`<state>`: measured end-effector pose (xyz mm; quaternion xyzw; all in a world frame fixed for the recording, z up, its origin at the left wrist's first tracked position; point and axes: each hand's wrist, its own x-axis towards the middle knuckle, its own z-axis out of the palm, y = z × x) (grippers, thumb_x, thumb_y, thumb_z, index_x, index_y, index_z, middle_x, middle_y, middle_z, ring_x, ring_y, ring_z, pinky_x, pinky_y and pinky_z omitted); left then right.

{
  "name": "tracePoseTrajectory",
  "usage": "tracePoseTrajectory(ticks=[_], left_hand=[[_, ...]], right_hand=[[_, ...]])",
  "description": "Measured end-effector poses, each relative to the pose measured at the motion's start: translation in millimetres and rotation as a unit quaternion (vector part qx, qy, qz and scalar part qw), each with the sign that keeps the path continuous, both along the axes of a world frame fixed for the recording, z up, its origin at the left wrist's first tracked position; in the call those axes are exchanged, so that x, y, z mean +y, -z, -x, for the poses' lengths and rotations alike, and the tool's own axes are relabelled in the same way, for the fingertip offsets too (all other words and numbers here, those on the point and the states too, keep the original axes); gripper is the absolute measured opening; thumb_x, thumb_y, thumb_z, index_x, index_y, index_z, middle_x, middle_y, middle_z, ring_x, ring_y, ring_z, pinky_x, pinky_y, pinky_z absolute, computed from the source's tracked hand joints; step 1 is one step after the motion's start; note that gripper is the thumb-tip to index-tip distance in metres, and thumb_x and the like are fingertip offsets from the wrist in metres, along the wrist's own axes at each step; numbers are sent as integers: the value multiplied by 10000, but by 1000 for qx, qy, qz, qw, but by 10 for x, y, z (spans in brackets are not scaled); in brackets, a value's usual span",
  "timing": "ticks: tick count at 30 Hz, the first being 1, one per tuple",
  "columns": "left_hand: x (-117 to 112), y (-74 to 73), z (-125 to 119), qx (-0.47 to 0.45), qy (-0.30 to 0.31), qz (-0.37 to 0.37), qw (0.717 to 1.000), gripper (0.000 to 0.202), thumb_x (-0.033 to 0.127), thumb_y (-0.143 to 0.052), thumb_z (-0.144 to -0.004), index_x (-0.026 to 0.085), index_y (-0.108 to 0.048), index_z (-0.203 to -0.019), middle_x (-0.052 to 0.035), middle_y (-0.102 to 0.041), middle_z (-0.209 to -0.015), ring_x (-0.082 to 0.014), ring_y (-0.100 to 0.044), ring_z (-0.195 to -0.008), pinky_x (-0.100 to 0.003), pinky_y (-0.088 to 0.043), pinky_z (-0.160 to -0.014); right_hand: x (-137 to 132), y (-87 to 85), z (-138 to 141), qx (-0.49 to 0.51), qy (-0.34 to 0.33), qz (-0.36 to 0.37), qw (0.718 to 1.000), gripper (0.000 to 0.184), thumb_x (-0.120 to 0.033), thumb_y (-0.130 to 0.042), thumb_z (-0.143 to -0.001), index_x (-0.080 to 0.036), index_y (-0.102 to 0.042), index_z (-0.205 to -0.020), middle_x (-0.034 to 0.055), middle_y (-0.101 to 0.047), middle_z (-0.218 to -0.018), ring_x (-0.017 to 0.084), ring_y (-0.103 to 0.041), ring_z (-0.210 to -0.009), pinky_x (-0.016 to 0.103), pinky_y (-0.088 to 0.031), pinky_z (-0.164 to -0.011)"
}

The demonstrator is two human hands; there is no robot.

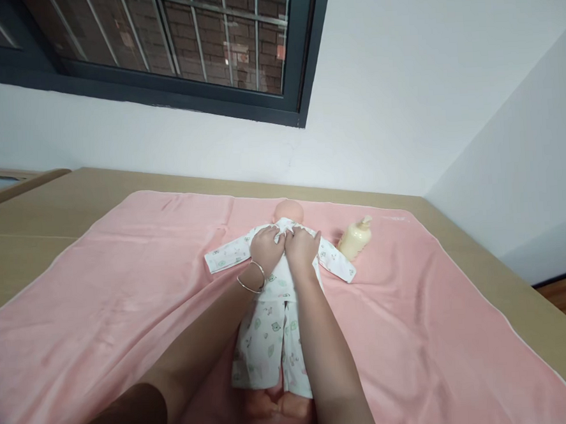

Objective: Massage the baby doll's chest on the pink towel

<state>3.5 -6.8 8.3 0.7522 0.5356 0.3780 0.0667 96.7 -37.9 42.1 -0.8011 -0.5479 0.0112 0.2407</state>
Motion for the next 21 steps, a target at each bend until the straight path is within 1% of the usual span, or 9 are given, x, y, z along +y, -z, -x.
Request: tracePoseTrajectory(ticks=[2,4,7,9,11,13,17,19,21], left_hand=[[-25,-14,-6,6,-12,0,1000,269,272,-488,-918,183,-741,-944,-88,-748,-1063,-235,-643,-1088,-351,-461,-1020],[-44,-21,-10,10,-26,-1,1000,280,304,-487,-925,181,-737,-897,-96,-748,-992,-244,-647,-1035,-357,-480,-967],[-52,-11,-11,3,-34,-10,999,259,307,-497,-921,185,-725,-925,-97,-735,-990,-248,-635,-1036,-362,-478,-957],[-43,4,-11,-11,-25,-14,1000,255,282,-492,-917,186,-717,-988,-95,-730,-1040,-243,-630,-1064,-361,-470,-983],[-26,17,-12,-24,-9,-15,1000,285,261,-483,-916,179,-703,-1078,-93,-722,-1129,-238,-622,-1119,-362,-449,-1036],[-4,26,-15,-28,10,-7,1000,334,252,-479,-917,173,-674,-1176,-91,-691,-1246,-240,-589,-1215,-378,-403,-1111],[43,38,-17,-17,32,31,999,410,244,-477,-916,168,-614,-1295,-90,-590,-1414,-260,-470,-1382,-442,-301,-1204],[63,47,-15,-14,41,37,998,425,229,-475,-911,167,-602,-1312,-91,-568,-1438,-265,-451,-1399,-462,-285,-1212],[77,56,-13,-15,48,31,998,422,208,-477,-903,173,-609,-1302,-88,-575,-1431,-267,-464,-1388,-470,-295,-1205]], right_hand=[[2,8,-1,-1,18,-13,1000,356,-358,-420,-952,-205,-738,-1001,89,-765,-991,220,-669,-999,430,-121,-1167],[5,22,-3,11,37,-26,999,349,-390,-455,-932,-203,-742,-997,96,-768,-979,227,-672,-990,413,-166,-1146],[1,36,4,21,52,-48,997,363,-388,-440,-927,-195,-737,-1005,108,-770,-960,232,-674,-978,406,-209,-1121],[-6,35,17,25,52,-55,997,378,-349,-397,-936,-195,-727,-1037,103,-769,-966,227,-671,-987,420,-195,-1131],[-10,30,25,36,45,-50,997,397,-312,-364,-938,-201,-708,-1101,95,-761,-1036,225,-655,-1041,443,-175,-1146],[-4,28,20,53,32,-39,997,419,-299,-346,-942,-203,-676,-1180,96,-723,-1180,228,-607,-1161,455,-178,-1153],[39,46,-27,81,4,-4,997,477,-346,-345,-958,-203,-565,-1357,92,-501,-1502,231,-381,-1424,458,-181,-1172],[62,61,-53,89,-4,14,996,510,-385,-366,-959,-206,-511,-1415,85,-407,-1570,236,-310,-1469,464,-170,-1184],[75,71,-69,88,-8,18,996,523,-405,-380,-961,-201,-496,-1429,88,-387,-1581,243,-300,-1475,468,-157,-1190]])
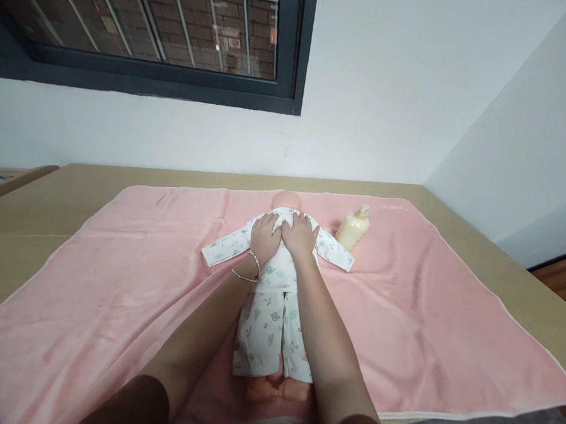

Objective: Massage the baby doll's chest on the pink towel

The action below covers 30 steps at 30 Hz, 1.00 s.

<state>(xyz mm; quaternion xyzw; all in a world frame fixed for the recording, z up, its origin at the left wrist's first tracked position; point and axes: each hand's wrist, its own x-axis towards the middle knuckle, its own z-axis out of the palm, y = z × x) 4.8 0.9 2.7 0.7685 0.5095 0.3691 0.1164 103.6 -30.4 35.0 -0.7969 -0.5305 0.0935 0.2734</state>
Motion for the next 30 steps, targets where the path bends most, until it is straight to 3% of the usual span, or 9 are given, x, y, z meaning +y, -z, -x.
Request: tracePoseTrajectory(ticks=[3,8,11,15,20,25,30], left_hand=[[2,10,0,-15,0,-20,1000,394,196,-501,-886,160,-642,-1251,-99,-633,-1358,-270,-530,-1321,-451,-341,-1175],[-31,11,-5,-52,-26,-64,996,290,227,-550,-868,155,-710,-1099,-105,-729,-1164,-265,-640,-1137,-404,-452,-1058],[-50,7,-7,-52,-39,-79,995,235,236,-576,-860,174,-727,-1029,-96,-748,-1087,-271,-653,-1079,-413,-471,-1009],[-71,0,-10,-43,-60,-94,993,185,258,-588,-868,189,-734,-956,-90,-752,-1011,-278,-649,-1036,-418,-479,-947],[-82,11,-12,-46,-65,-95,992,201,212,-561,-868,189,-734,-968,-80,-756,-1025,-265,-658,-1043,-407,-477,-949],[-61,4,-9,-42,-48,-66,996,298,200,-506,-886,179,-729,-1083,-80,-733,-1174,-246,-639,-1166,-389,-438,-1074],[-31,-36,-8,6,-19,1,1000,415,211,-444,-917,140,-634,-1279,-105,-599,-1402,-265,-487,-1375,-448,-328,-1191]], right_hand=[[-4,-2,-1,-20,-4,-17,1000,482,-393,-391,-967,-185,-556,-1369,110,-502,-1499,251,-393,-1419,474,-135,-1188],[-45,-28,37,-70,-2,-52,996,365,-307,-392,-966,-184,-688,-1140,101,-731,-1161,228,-628,-1127,478,-120,-1167],[-69,-30,60,-88,14,-61,994,343,-306,-403,-956,-200,-726,-997,80,-768,-980,209,-675,-961,467,-142,-1150],[-85,-21,77,-97,46,-66,992,370,-350,-402,-951,-199,-740,-934,93,-767,-890,220,-678,-922,468,-162,-1137],[-73,-25,73,-49,37,-56,997,384,-317,-367,-947,-211,-697,-1115,109,-743,-1107,241,-634,-1097,504,-183,-1134],[-37,-21,45,-26,2,-22,999,468,-341,-331,-969,-193,-573,-1341,113,-504,-1495,247,-396,-1410,523,-154,-1180],[-18,-31,32,-22,-6,23,999,543,-408,-313,-981,-189,-463,-1456,101,-380,-1582,258,-271,-1482,563,-133,-1198]])
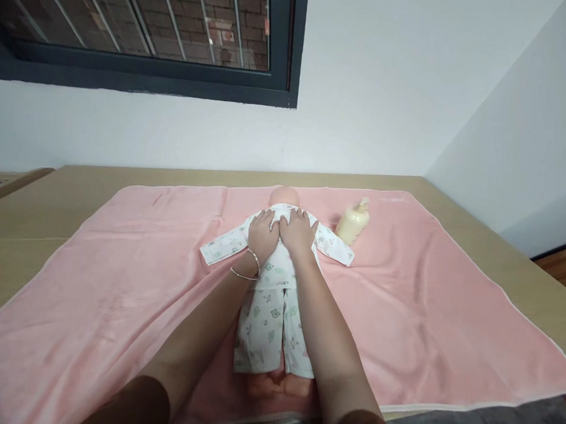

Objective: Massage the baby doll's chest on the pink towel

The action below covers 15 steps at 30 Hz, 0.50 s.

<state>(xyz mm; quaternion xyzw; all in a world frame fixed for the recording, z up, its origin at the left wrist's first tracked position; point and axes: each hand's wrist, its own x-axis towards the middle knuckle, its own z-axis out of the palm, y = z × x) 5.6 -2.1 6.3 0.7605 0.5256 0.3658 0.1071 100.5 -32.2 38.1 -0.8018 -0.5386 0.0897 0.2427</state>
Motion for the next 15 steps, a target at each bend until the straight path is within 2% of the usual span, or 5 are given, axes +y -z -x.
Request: tracePoseTrajectory(ticks=[4,8,15], left_hand=[[17,1,3,17,6,18,1000,442,229,-420,-928,158,-590,-1330,-92,-555,-1452,-260,-435,-1416,-466,-290,-1213],[35,25,4,12,7,11,1000,445,244,-410,-928,151,-592,-1323,-92,-569,-1439,-260,-448,-1403,-448,-290,-1213],[89,81,8,12,19,-21,1000,429,230,-421,-913,148,-595,-1296,-116,-590,-1408,-284,-481,-1363,-475,-321,-1177]], right_hand=[[-6,-14,4,-2,-1,5,1000,562,-415,-306,-978,-185,-442,-1472,88,-368,-1590,253,-255,-1488,555,-130,-1208],[-6,-13,5,-2,1,0,1000,564,-416,-310,-974,-184,-447,-1469,77,-381,-1585,251,-266,-1486,542,-128,-1213],[18,23,-19,-4,-2,-15,1000,533,-400,-339,-973,-174,-486,-1433,97,-416,-1562,265,-306,-1466,518,-142,-1201]])
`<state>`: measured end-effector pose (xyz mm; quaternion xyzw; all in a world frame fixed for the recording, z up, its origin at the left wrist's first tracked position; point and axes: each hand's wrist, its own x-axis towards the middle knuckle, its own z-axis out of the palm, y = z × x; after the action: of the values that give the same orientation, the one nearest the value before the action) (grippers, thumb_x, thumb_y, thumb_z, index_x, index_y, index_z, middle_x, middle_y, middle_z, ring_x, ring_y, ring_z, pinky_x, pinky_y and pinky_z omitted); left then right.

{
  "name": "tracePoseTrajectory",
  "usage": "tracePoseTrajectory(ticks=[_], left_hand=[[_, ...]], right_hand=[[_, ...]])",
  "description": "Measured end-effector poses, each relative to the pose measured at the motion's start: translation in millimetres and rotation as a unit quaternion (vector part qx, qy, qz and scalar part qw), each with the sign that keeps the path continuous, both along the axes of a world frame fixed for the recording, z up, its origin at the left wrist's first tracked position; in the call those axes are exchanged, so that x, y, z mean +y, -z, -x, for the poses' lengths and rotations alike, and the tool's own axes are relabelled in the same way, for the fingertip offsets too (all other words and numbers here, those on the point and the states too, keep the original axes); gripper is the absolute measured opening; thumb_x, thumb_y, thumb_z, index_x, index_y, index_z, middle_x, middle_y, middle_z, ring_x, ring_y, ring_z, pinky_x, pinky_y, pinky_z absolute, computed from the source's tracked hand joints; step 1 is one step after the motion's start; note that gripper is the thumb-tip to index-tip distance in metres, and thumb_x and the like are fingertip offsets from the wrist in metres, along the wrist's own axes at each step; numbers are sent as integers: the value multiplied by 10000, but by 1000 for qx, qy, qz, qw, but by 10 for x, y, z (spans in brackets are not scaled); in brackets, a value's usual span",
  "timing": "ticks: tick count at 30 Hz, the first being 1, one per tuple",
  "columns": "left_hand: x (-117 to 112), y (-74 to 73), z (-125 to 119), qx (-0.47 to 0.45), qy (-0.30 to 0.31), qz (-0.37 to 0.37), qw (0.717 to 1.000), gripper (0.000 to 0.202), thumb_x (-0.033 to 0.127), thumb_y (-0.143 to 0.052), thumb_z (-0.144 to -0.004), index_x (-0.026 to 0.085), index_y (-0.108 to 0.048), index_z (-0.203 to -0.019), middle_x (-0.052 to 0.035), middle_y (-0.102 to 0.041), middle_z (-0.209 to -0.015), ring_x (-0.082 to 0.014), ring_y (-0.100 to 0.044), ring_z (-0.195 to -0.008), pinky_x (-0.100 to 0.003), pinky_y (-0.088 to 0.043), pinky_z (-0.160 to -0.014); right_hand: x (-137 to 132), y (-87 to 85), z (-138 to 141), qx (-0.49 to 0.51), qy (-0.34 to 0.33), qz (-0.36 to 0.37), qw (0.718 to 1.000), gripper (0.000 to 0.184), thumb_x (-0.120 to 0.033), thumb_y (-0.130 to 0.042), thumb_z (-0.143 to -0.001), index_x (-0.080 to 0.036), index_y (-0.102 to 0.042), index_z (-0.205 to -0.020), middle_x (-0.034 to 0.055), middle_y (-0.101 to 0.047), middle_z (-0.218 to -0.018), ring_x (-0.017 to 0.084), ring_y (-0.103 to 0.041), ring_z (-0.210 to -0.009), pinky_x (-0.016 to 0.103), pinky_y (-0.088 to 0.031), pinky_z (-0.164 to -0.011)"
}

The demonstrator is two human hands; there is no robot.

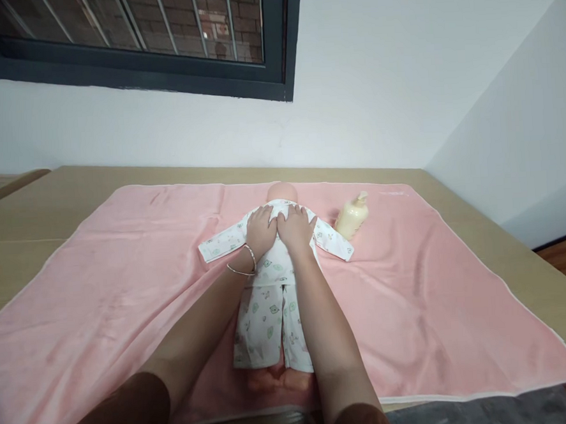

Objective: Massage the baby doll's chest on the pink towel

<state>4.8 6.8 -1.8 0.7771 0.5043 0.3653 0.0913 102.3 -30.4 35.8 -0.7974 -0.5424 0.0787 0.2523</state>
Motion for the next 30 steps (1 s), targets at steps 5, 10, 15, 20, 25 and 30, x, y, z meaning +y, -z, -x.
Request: tracePoseTrajectory(ticks=[5,10,15,20,25,30], left_hand=[[-16,-18,3,-7,1,-26,1000,357,232,-464,-907,179,-640,-1213,-106,-664,-1299,-272,-569,-1250,-445,-392,-1107],[-120,-49,5,-33,-32,-69,997,230,232,-511,-884,195,-728,-951,-95,-746,-1102,-263,-650,-1084,-408,-466,-1000],[-160,-44,4,-32,-67,-79,994,214,239,-521,-870,187,-728,-888,-107,-755,-1002,-281,-656,-1023,-424,-482,-959],[-106,-30,-7,-23,-56,-48,997,303,251,-491,-889,161,-696,-1094,-121,-711,-1198,-289,-614,-1167,-438,-438,-1056],[-20,7,-9,3,-17,-5,1000,424,249,-490,-888,162,-601,-1288,-132,-580,-1413,-317,-460,-1378,-513,-320,-1169],[-39,-6,2,-25,-17,-32,999,340,261,-527,-876,180,-659,-1179,-113,-679,-1260,-288,-573,-1234,-449,-393,-1108]], right_hand=[[-13,-10,-9,-36,-14,-40,998,404,-348,-390,-976,-178,-643,-1241,118,-660,-1297,247,-520,-1282,428,-235,-1147],[-85,-55,40,-34,68,-36,996,358,-408,-437,-952,-220,-732,-1027,113,-744,-986,262,-660,-992,339,-425,-872],[-129,-72,74,-17,118,-57,991,419,-390,-364,-958,-205,-739,-994,110,-745,-925,259,-673,-899,340,-430,-809],[-77,-41,44,-29,48,-55,997,416,-349,-347,-964,-173,-709,-1071,139,-692,-1209,277,-562,-1207,445,-312,-1083],[-26,-11,-23,-15,-10,-19,1000,488,-422,-317,-998,-190,-553,-1357,115,-465,-1524,298,-315,-1443,553,-154,-1171],[-49,-19,-31,-29,-31,-21,999,456,-382,-315,-998,-229,-546,-1359,96,-511,-1486,289,-378,-1395,525,-190,-1147]])
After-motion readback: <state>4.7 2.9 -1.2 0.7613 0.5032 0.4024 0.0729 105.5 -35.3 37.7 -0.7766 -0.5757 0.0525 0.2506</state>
